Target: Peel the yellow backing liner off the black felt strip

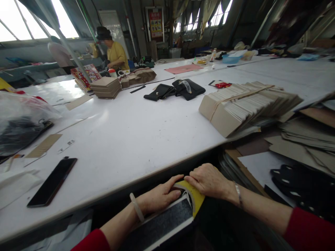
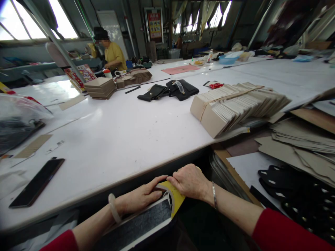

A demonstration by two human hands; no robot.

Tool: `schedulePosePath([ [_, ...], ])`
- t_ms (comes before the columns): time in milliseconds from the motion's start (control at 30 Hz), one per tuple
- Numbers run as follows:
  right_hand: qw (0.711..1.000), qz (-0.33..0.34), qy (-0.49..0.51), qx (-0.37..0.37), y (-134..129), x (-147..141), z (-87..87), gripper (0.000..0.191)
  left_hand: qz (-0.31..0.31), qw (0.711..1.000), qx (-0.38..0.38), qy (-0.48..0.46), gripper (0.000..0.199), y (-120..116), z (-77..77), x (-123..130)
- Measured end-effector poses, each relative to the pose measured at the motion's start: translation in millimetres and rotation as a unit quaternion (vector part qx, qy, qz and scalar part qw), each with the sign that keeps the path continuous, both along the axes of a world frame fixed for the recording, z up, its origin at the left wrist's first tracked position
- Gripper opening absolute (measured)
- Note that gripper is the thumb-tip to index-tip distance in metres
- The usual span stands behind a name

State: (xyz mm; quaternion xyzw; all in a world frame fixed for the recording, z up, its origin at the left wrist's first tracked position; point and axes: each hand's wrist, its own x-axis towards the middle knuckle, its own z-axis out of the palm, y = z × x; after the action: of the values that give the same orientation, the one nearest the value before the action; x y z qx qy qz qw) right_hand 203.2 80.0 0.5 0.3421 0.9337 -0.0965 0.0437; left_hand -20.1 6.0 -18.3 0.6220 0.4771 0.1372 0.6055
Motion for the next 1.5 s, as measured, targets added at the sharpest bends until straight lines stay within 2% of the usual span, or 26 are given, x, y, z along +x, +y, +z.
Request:
schedulePosePath([
  [100,1.000,0.016,-0.005,0.019,0,-2,1.5,0.050,-0.015,0.999,0.031,-0.008,0.046,1,3.1,0],
  [633,0.996,0.065,-0.043,0.039,3,-8,11.1,0.056,-0.017,0.996,0.086,0.006,0.033,-3,20.9,6],
  [967,0.997,0.029,-0.068,0.035,-8,-12,9.9,0.063,-0.018,0.993,0.109,0.030,0.033,-8,18.4,6],
  [1500,0.997,-0.019,-0.069,0.018,-24,-9,2.5,0.065,-0.027,0.990,0.139,0.014,0.036,-11,14.5,7],
])
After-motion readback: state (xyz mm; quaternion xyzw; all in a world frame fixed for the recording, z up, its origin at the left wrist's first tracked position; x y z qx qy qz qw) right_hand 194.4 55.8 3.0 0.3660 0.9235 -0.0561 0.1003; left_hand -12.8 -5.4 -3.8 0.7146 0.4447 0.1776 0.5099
